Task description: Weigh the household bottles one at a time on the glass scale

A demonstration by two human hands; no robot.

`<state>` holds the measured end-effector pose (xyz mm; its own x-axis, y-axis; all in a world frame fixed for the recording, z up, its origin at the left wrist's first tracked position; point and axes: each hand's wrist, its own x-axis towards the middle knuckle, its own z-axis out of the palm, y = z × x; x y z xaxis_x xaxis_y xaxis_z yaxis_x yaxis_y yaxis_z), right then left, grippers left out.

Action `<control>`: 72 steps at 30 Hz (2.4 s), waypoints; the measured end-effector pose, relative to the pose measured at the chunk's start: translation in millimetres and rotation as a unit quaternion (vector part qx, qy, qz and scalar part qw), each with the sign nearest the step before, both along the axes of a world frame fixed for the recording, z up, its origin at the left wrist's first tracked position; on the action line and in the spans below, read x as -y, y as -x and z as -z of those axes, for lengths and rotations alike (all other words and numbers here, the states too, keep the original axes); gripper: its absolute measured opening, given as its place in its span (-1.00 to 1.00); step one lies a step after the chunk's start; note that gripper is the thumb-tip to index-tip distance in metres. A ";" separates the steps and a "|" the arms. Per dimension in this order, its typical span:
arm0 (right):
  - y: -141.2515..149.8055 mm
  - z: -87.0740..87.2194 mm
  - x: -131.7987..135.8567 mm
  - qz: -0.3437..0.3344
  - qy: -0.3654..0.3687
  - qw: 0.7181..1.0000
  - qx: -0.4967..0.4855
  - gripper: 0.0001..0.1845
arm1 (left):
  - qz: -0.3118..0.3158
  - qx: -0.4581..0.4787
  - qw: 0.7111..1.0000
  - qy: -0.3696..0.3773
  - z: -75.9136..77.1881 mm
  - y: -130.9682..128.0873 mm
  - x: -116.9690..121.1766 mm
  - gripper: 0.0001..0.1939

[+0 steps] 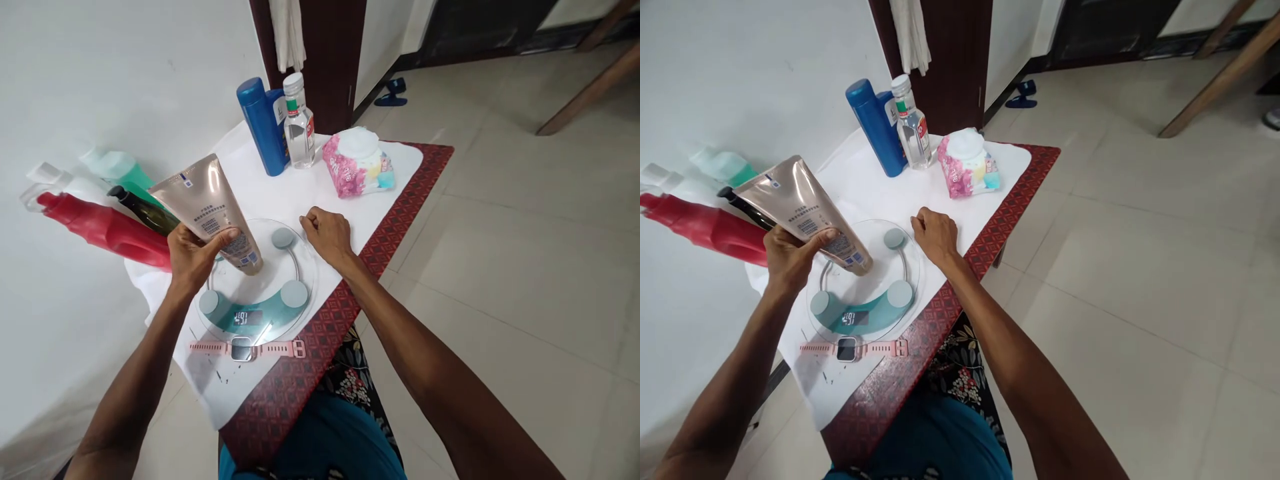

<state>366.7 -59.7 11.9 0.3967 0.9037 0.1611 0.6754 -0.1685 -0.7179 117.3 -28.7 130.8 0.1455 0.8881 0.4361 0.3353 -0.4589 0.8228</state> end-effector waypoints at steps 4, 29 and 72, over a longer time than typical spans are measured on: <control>-0.1 4.4 -2.7 0.005 -0.016 1.000 -0.004 -0.73 | 0.004 0.014 1.000 0.002 7.8 -0.3 2.2 -0.52; -5.2 13.9 -4.0 0.018 -0.041 0.999 -0.019 -0.71 | -0.118 0.204 0.959 0.161 98.7 125.3 -12.3 -0.25; 0.8 -19.4 3.3 -0.021 0.060 0.996 0.056 -0.73 | 0.076 -0.020 0.995 0.055 48.8 -218.3 -146.9 -0.69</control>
<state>365.9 -63.0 31.3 0.3435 0.9347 0.0910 0.7583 -0.2189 -0.6140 335.6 118.2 82.0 0.2974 0.8967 0.3278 0.3031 -0.4143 0.8582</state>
